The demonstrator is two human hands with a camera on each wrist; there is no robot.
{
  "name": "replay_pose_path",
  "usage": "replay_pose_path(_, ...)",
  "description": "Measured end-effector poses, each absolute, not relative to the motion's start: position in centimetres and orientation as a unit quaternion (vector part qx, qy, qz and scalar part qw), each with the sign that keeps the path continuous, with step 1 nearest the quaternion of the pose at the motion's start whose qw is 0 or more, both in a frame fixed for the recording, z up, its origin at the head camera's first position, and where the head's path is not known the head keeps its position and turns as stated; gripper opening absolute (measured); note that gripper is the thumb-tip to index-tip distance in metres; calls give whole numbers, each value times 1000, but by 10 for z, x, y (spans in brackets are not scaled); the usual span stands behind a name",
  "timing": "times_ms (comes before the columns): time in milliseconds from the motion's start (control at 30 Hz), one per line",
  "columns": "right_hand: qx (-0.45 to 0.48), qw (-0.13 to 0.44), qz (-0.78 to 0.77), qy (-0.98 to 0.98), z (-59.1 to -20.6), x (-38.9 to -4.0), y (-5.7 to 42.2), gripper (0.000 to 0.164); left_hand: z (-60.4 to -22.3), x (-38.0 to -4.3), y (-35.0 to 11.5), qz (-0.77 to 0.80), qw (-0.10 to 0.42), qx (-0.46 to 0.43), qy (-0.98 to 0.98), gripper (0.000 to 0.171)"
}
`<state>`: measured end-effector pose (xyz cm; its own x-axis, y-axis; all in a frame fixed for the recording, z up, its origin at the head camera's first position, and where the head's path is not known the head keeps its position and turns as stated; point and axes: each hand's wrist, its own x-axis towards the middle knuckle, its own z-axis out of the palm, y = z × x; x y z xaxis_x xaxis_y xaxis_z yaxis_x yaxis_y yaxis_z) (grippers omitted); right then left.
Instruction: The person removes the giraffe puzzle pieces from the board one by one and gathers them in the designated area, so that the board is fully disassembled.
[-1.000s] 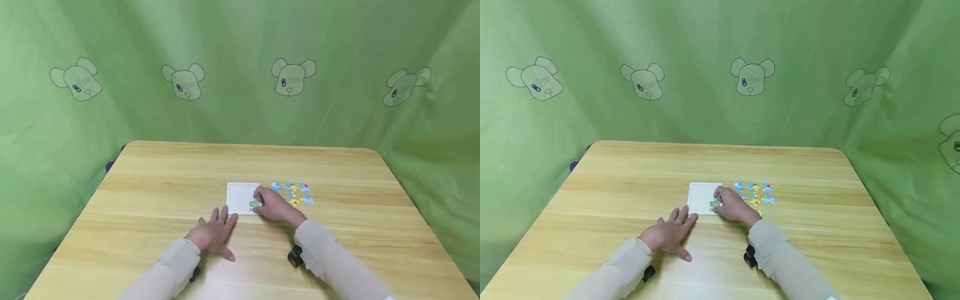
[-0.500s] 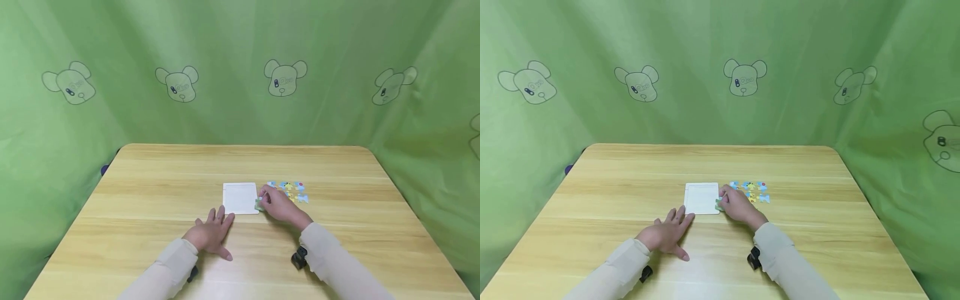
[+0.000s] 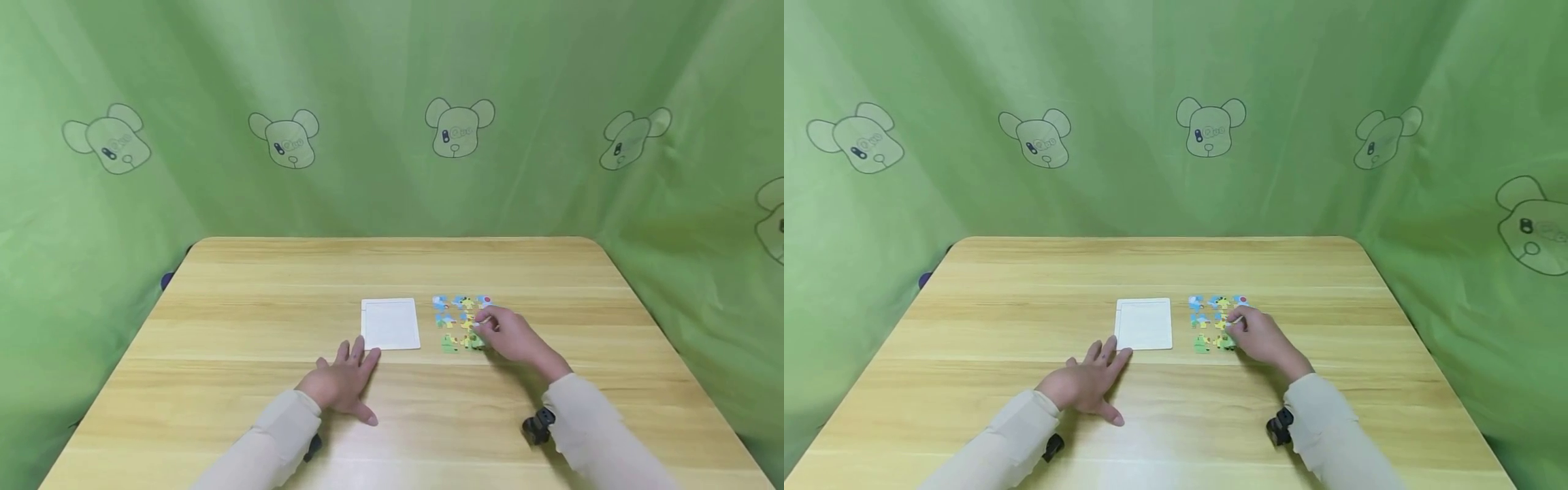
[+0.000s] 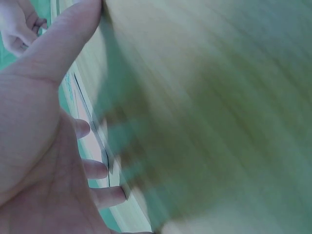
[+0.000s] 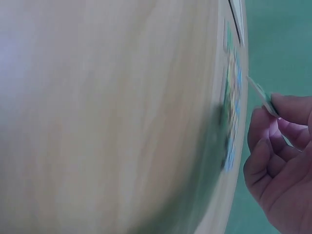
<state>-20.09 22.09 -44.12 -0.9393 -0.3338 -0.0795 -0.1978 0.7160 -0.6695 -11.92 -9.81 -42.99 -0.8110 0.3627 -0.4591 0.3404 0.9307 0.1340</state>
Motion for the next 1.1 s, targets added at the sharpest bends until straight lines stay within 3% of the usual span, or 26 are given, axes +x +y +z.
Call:
replay_pose_path(333,-104,112,-328,932,-453,-196,250,22,-432,-119,-98,17,244,188,951,118)
replay_pose_path(867,-73,116,-285,949,-453,-199,257,21,-431,-118,-97,22,247,188,951,118)
replay_pose_path(1100,-66,120,-279,951,-449,-196,259,29,-428,-118,-98,31,233,197,952,113)
